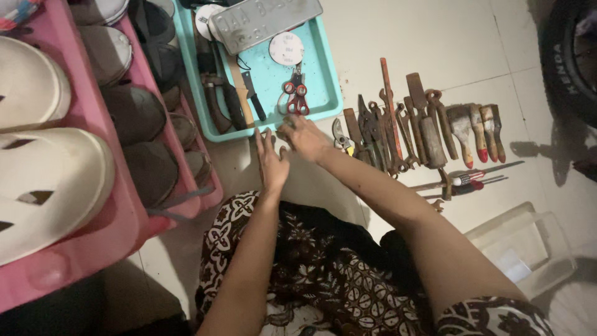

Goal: The person sits on the floor and empties hand tools out of a teal plastic tray, placing each tool one at a time onto the floor and arranging them into neat rows by type, including wrenches, chisels, pliers, scissors, brushes, and a screwdriver, and moves a metal license plate aside.

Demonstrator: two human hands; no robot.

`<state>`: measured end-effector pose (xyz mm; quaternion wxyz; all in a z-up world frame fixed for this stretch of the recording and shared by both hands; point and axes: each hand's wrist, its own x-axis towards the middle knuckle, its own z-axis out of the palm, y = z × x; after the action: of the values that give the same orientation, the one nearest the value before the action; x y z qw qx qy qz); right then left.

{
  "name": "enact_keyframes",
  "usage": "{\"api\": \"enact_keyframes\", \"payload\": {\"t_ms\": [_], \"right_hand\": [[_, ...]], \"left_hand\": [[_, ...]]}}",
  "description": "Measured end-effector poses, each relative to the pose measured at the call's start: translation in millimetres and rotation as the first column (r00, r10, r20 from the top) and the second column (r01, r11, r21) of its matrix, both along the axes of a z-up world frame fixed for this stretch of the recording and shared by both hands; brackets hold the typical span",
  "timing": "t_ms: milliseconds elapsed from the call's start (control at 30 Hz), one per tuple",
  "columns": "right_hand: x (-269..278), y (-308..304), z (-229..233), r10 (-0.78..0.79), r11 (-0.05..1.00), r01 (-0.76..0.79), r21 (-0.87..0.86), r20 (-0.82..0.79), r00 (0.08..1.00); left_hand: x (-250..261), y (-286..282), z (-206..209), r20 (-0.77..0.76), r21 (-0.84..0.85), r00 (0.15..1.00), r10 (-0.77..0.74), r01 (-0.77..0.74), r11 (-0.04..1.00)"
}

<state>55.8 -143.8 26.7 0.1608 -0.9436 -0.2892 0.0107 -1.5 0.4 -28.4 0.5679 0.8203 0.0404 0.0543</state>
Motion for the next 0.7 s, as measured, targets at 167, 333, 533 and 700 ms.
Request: {"api": "enact_keyframes", "payload": {"t_ms": [167, 333, 533, 700], "right_hand": [[11, 28, -19, -0.030, 0.999, 0.032, 0.027, -0.087, 0.996], [15, 31, -35, -0.050, 0.999, 0.050, 0.001, -0.015, 0.999], [12, 31, -33, 0.010, 1.000, -0.011, 0.015, 0.092, 0.996], [13, 31, -36, -0.022, 0.999, 0.019, 0.051, 0.049, 0.999]], "left_hand": [[9, 5, -1, -0.034, 0.151, 0.999, 0.004, 0.002, 0.989], [17, 6, -11, -0.119, 0.192, 0.993, -0.021, 0.044, 0.980], [25, 14, -28, -0.124, 0.221, 0.991, -0.053, 0.080, 0.972], [26, 17, -37, -0.078, 0.300, 0.996, -0.051, 0.072, 0.951]]}}
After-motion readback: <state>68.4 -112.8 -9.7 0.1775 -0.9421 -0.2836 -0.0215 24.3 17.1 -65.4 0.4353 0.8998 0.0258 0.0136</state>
